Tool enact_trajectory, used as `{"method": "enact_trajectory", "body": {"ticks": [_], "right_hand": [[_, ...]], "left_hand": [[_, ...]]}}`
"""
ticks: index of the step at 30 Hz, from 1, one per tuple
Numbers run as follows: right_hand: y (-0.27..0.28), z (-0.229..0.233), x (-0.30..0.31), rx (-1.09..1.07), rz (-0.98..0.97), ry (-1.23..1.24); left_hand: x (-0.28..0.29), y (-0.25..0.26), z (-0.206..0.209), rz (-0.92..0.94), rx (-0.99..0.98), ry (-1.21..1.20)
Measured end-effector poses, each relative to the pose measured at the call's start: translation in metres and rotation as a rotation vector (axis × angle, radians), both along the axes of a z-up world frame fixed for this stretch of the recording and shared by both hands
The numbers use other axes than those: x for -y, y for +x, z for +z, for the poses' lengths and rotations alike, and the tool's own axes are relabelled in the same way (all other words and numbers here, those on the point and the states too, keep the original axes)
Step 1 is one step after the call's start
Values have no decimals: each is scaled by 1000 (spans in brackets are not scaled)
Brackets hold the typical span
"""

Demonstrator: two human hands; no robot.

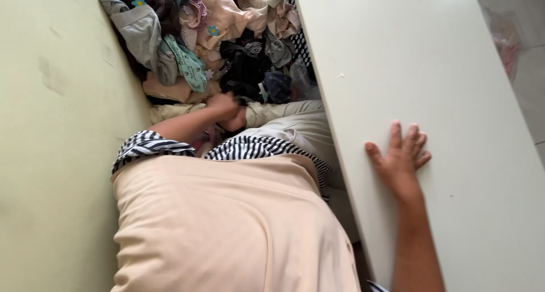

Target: Folding small garments and packing them into clear plastic bags on a white table.

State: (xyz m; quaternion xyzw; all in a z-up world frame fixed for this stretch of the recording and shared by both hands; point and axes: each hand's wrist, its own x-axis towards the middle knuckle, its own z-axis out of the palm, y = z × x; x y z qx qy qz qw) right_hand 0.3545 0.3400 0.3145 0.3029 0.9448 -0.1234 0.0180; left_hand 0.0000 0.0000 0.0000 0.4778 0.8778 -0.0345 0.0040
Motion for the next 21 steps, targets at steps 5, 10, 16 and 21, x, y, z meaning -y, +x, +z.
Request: {"method": "enact_trajectory", "body": {"ticks": [5,10,16,21], "right_hand": [[3,-19,-6,-50,34,89],[7,-29,-8,-91,57,146],[9,-38,-10,-134,86,187],[10,-50,-15,-179,92,242]], "left_hand": [[-37,22,43,849,681,206],[-60,57,133,1361,1121,367],[-30,104,197,961,1128,54],[-14,116,259,617,1094,-172]]}}
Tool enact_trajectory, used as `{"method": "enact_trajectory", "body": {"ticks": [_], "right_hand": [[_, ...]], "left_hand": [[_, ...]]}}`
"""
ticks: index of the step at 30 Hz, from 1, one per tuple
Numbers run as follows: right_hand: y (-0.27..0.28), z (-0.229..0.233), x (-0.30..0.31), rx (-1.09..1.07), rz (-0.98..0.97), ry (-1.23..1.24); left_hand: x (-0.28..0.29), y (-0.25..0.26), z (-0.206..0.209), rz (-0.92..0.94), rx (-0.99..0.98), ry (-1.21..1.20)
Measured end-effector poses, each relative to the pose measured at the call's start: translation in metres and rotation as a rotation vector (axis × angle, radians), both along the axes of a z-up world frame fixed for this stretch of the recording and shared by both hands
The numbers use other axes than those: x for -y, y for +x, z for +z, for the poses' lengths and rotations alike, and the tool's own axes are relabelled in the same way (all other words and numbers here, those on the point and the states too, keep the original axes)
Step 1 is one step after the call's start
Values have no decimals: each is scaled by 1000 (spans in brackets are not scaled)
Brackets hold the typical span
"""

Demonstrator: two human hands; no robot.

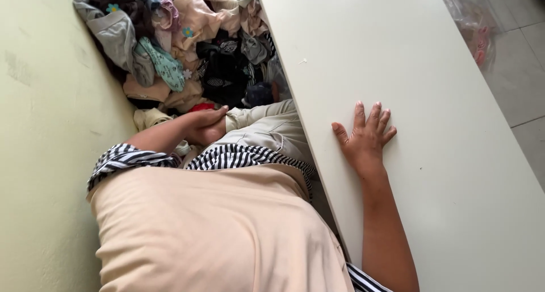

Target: Folding small garments and packing them into clear plastic bags on a white table.

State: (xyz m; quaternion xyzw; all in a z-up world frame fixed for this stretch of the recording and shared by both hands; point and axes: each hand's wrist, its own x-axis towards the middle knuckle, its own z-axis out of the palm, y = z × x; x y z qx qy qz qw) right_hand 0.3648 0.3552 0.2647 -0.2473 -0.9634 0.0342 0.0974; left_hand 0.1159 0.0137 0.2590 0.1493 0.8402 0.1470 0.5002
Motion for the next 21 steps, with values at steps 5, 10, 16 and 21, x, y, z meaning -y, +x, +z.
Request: {"method": "enact_trajectory", "body": {"ticks": [5,10,16,21], "right_hand": [[-1,5,2,-17,11,-1],[4,1,-1,-30,27,29],[9,1,1,-35,78,109],[4,24,11,79,-70,-88]], "left_hand": [[-9,-30,-29,-38,7,-40],[-3,-84,-227,-187,-81,1],[-88,-127,-283,-517,-1126,188],[-107,-192,-183,-152,-1116,208]]}}
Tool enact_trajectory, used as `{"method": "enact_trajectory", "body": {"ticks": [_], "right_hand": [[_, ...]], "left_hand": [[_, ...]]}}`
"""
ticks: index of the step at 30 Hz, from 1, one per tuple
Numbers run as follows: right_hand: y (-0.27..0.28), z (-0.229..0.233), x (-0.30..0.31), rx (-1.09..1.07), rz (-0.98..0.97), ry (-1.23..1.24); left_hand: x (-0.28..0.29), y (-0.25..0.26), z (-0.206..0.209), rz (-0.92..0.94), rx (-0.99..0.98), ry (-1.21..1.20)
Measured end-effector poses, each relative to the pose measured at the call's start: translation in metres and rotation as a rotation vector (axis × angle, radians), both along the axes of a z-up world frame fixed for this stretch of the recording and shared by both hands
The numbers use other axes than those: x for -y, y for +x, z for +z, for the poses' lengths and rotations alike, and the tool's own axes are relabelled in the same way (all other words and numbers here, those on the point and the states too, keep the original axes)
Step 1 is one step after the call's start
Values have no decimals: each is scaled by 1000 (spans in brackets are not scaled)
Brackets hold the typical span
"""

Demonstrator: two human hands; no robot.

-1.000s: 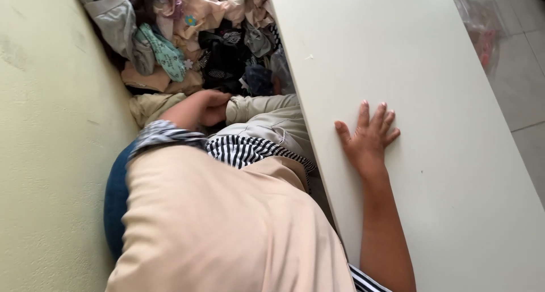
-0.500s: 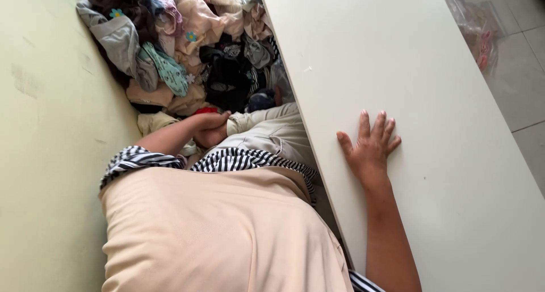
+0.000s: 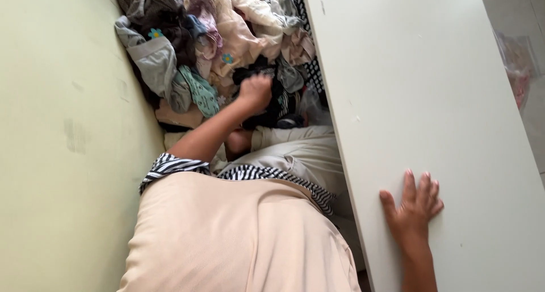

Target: Folding small garments and packing them into clear plastic bags on a white table.

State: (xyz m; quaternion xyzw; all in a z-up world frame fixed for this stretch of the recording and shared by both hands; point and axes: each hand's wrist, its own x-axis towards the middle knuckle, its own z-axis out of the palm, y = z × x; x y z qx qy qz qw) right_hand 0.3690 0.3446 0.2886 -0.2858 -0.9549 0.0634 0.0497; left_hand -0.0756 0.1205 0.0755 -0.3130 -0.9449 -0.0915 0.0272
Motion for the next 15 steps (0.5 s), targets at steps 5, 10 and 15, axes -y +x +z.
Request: {"method": "enact_trajectory", "body": {"ticks": [5,10,15], "right_hand": [[-13,26,-2,121,-72,-44],[-43,69,11,198,-187,-197],[-66,84,20,254,-386,-306]], "left_hand": [[-28,-96,47,165,31,135],[-59,-167,30,598,375,324],[-55,-182,22,645,444,613]]}}
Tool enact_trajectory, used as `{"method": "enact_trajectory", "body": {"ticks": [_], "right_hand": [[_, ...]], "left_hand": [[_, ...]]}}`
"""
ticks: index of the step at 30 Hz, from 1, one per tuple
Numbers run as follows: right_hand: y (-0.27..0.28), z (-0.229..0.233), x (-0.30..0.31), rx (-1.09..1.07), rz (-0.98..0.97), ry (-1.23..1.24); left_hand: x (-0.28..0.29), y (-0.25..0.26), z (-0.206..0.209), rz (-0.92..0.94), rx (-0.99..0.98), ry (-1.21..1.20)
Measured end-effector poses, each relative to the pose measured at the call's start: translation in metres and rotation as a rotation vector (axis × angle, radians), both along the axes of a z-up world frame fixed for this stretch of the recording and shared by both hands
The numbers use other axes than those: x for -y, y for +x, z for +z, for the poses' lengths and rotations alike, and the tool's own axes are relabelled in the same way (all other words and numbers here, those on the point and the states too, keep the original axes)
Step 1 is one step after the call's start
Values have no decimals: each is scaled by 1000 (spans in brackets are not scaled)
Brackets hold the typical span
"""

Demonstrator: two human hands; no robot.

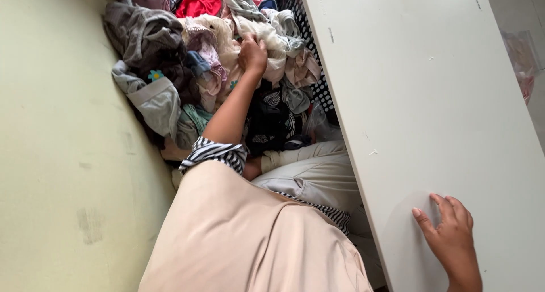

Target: Folding small garments and packing them into clear plastic bags on a white table.

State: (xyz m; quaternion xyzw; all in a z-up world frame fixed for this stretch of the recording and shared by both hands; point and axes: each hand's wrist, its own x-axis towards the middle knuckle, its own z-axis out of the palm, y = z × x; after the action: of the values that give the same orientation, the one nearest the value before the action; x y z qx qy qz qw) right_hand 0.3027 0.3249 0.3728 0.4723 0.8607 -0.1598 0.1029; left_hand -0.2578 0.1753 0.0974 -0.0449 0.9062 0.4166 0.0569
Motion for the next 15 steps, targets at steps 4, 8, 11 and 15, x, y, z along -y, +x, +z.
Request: {"method": "enact_trajectory", "body": {"ticks": [4,8,11,15], "right_hand": [[11,-11,-24,-30,110,56],[-28,36,10,-149,40,-37],[-47,41,22,-273,151,2],[-72,40,29,-582,557,175]], "left_hand": [[15,8,65,-52,-105,382],[29,17,154,-281,-389,662],[34,52,229,-575,-395,772],[29,118,295,-950,-448,464]]}}
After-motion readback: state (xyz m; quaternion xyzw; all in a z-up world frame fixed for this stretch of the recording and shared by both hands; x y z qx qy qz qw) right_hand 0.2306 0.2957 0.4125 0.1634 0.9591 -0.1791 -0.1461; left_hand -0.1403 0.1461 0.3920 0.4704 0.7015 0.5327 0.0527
